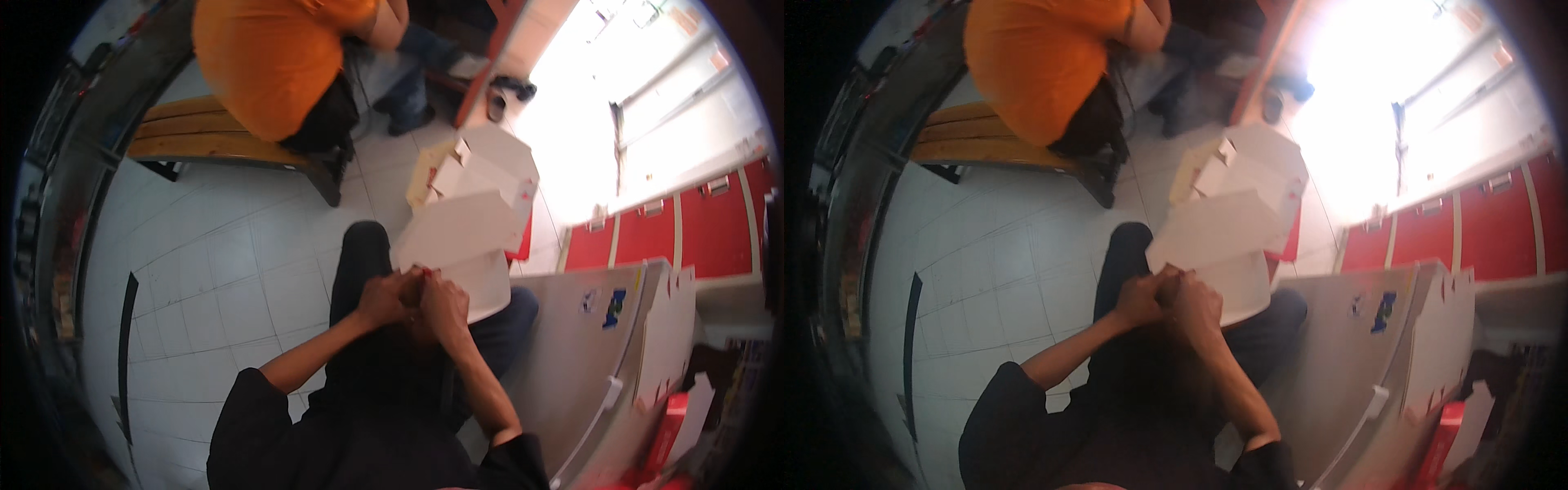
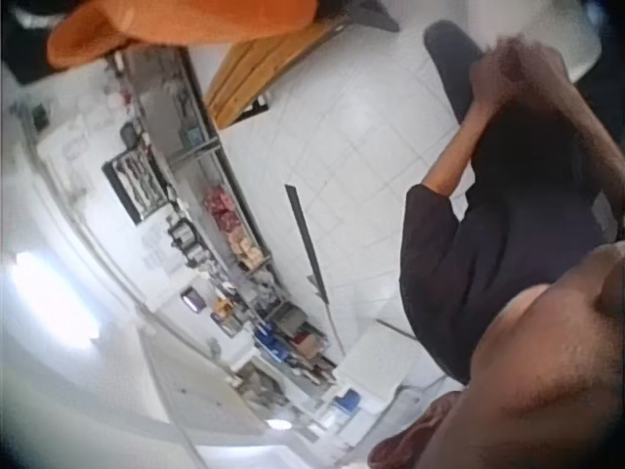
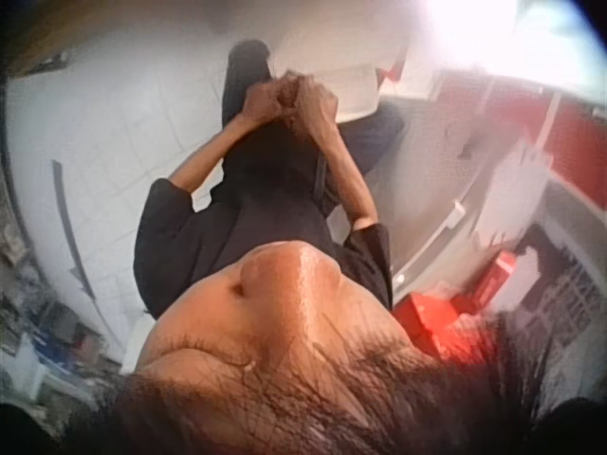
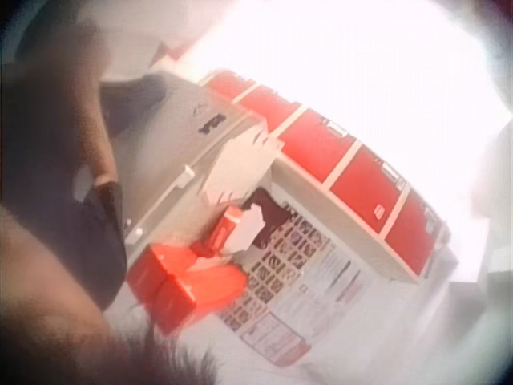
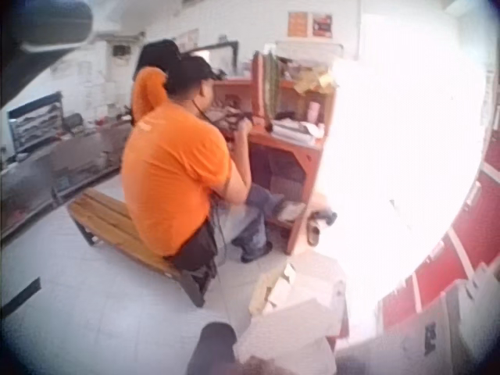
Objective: The person sits on the floor and repeatedly folds flat red and white cardboard pieces into hexagonal takeout boxes. They tuck flaps and press edges to form each box, then place the finished units into a growing stack beside them.
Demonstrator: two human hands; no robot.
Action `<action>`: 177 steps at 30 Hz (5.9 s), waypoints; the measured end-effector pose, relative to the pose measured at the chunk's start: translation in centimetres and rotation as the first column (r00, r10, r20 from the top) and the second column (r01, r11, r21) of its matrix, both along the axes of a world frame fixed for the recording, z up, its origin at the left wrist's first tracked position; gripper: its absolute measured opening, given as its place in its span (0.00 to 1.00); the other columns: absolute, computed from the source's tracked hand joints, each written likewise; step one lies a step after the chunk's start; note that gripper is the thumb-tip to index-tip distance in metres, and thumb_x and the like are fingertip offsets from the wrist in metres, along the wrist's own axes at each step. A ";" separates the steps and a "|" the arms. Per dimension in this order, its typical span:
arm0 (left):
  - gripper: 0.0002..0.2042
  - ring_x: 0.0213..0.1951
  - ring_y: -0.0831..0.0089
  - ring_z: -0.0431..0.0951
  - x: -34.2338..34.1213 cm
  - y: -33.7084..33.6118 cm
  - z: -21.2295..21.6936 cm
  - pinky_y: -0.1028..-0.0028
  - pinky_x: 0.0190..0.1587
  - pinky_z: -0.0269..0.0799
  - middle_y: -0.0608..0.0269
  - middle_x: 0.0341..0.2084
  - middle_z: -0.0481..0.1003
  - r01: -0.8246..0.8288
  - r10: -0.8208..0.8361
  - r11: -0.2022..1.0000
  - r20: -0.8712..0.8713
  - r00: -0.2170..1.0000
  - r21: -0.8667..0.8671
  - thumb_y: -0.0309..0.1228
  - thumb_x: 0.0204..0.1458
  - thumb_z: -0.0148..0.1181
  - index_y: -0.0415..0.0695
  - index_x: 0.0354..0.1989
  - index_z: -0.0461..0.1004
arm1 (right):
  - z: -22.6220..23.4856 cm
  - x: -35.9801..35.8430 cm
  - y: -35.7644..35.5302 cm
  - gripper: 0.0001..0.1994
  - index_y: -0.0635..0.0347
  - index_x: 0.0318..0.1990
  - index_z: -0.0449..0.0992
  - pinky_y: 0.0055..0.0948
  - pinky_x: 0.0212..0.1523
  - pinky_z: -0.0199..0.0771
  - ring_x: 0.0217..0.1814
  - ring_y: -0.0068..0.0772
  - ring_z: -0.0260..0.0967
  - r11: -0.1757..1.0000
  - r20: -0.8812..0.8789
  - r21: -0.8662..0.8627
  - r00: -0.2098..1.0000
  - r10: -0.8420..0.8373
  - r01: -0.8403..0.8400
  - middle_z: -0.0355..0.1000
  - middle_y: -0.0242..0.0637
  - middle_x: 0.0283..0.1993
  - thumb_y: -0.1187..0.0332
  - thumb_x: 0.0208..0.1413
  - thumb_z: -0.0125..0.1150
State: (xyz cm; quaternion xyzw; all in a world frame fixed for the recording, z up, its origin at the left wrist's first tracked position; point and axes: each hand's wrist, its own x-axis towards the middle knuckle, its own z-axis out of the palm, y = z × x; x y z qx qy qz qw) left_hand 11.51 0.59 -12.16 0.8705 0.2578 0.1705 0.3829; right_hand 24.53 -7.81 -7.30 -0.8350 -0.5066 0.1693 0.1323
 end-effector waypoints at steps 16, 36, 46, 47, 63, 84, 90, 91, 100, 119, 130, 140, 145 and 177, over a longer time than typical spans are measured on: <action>0.20 0.48 0.57 0.79 1.4 -2.2 -0.7 0.63 0.45 0.76 0.46 0.45 0.75 -0.107 0.191 0.927 0.207 0.960 -0.359 0.39 0.57 0.62 0.38 0.50 0.68 | -0.3 10.8 -0.7 0.17 0.59 0.42 0.79 0.48 0.48 0.71 0.48 0.54 0.73 0.715 0.032 0.519 0.826 -0.563 0.467 0.77 0.50 0.41 0.56 0.63 0.50; 0.11 0.33 0.48 0.78 6.7 0.0 -2.0 0.56 0.35 0.71 0.50 0.30 0.76 -0.516 0.549 0.826 0.115 0.828 -0.227 0.38 0.63 0.51 0.42 0.39 0.65 | -6.0 9.2 -5.3 0.18 0.63 0.43 0.78 0.44 0.37 0.71 0.38 0.59 0.74 0.726 -0.388 0.378 0.810 -0.440 0.575 0.75 0.54 0.35 0.59 0.68 0.45; 0.12 0.31 0.49 0.78 6.6 -0.4 -2.3 0.57 0.34 0.72 0.52 0.29 0.75 -0.538 0.561 0.825 0.140 0.816 -0.173 0.39 0.62 0.53 0.42 0.38 0.66 | -7.4 9.2 -4.7 0.14 0.63 0.37 0.77 0.38 0.30 0.70 0.28 0.41 0.75 0.620 -0.462 0.423 0.746 -0.480 0.661 0.74 0.47 0.26 0.61 0.65 0.52; 0.12 0.31 0.50 0.78 6.6 -0.4 -2.3 0.57 0.34 0.73 0.52 0.29 0.75 -0.545 0.564 0.825 0.143 0.814 -0.150 0.39 0.62 0.53 0.42 0.38 0.66 | -7.5 9.2 -4.5 0.14 0.63 0.37 0.77 0.37 0.29 0.70 0.27 0.39 0.74 0.621 -0.467 0.402 0.734 -0.493 0.673 0.74 0.46 0.25 0.61 0.64 0.52; 0.14 0.30 0.59 0.80 6.3 -0.1 -1.7 0.63 0.34 0.74 0.54 0.28 0.76 -0.549 0.576 0.815 0.157 0.802 -0.185 0.42 0.61 0.56 0.41 0.35 0.69 | -8.7 24.0 0.2 0.18 0.67 0.32 0.80 0.32 0.36 0.76 0.31 0.35 0.78 0.527 -0.314 0.476 0.696 -0.645 0.704 0.79 0.41 0.29 0.56 0.56 0.63; 0.14 0.34 0.56 0.81 6.2 -0.1 -3.0 0.63 0.37 0.75 0.53 0.31 0.78 -0.529 0.593 0.788 0.160 0.789 -0.315 0.42 0.58 0.59 0.42 0.36 0.71 | -8.1 28.5 3.2 0.13 0.59 0.34 0.82 0.45 0.42 0.78 0.39 0.50 0.79 0.666 0.043 0.395 0.712 -0.701 0.633 0.79 0.48 0.33 0.58 0.48 0.64; 0.14 0.30 0.62 0.80 6.1 0.3 -2.7 0.67 0.32 0.74 0.54 0.28 0.77 -0.505 0.581 0.805 0.244 0.777 -0.311 0.41 0.55 0.63 0.41 0.33 0.72 | -4.2 27.9 4.3 0.13 0.62 0.38 0.83 0.39 0.39 0.77 0.36 0.42 0.80 0.631 0.023 0.413 0.685 -0.729 0.657 0.80 0.46 0.31 0.61 0.52 0.67; 0.14 0.28 0.64 0.80 6.1 0.4 -2.5 0.68 0.31 0.74 0.55 0.27 0.77 -0.486 0.566 0.817 0.270 0.779 -0.312 0.40 0.54 0.64 0.41 0.32 0.72 | -3.8 28.5 4.1 0.13 0.62 0.39 0.83 0.36 0.39 0.77 0.35 0.39 0.80 0.598 -0.068 0.466 0.700 -0.711 0.652 0.80 0.46 0.31 0.62 0.53 0.67; 0.12 0.32 0.76 0.76 4.4 1.9 8.9 0.75 0.36 0.70 0.62 0.28 0.76 -0.322 0.442 0.893 0.472 0.763 -0.316 0.36 0.51 0.67 0.40 0.34 0.74 | 11.5 16.6 4.8 0.06 0.63 0.38 0.84 0.25 0.37 0.75 0.34 0.26 0.78 0.437 -0.193 0.853 0.951 -0.243 0.285 0.81 0.40 0.32 0.73 0.54 0.64; 0.10 0.42 0.75 0.79 -1.0 2.8 20.1 0.71 0.49 0.75 0.62 0.39 0.78 0.381 0.689 0.511 0.633 0.353 -0.770 0.29 0.60 0.59 0.40 0.46 0.73 | 11.6 -2.5 0.5 0.16 0.61 0.49 0.78 0.39 0.50 0.76 0.45 0.49 0.78 0.688 -0.556 0.703 0.743 0.373 0.180 0.78 0.49 0.48 0.69 0.53 0.66; 0.13 0.46 0.75 0.77 1.5 0.0 18.0 0.73 0.49 0.74 0.63 0.43 0.76 0.128 0.662 0.663 0.658 0.358 -0.737 0.33 0.65 0.52 0.40 0.53 0.69 | 11.6 1.6 2.7 0.20 0.58 0.51 0.78 0.45 0.60 0.72 0.66 0.52 0.65 0.358 0.320 0.830 0.891 0.322 -0.427 0.67 0.49 0.63 0.70 0.49 0.70; 0.17 0.40 0.77 0.75 1.8 0.3 18.4 0.75 0.45 0.70 0.62 0.39 0.74 0.143 0.603 0.663 0.637 0.480 -0.735 0.42 0.68 0.44 0.39 0.48 0.71 | 13.3 0.7 0.7 0.17 0.64 0.46 0.79 0.45 0.64 0.66 0.67 0.54 0.64 0.533 -0.187 0.840 0.869 0.458 -0.100 0.68 0.49 0.63 0.75 0.46 0.68; 0.17 0.47 0.71 0.75 2.0 -1.9 15.9 0.71 0.49 0.71 0.58 0.46 0.74 0.222 0.652 0.593 0.624 0.431 -0.774 0.40 0.67 0.46 0.37 0.53 0.68 | 10.9 -0.3 1.8 0.14 0.64 0.45 0.80 0.45 0.66 0.65 0.69 0.55 0.61 0.403 -0.106 0.915 0.938 0.329 -0.038 0.67 0.50 0.64 0.77 0.49 0.66; 0.24 0.17 0.86 0.67 -13.8 -3.3 15.8 0.82 0.26 0.62 0.68 0.13 0.70 -0.440 0.515 0.770 0.042 0.856 -0.462 0.23 0.58 0.48 0.42 0.65 0.59 | 6.7 -6.8 1.9 0.18 0.59 0.47 0.80 0.24 0.38 0.68 0.37 0.25 0.66 0.843 -0.681 0.525 0.536 0.500 -0.119 0.70 0.33 0.37 0.66 0.47 0.73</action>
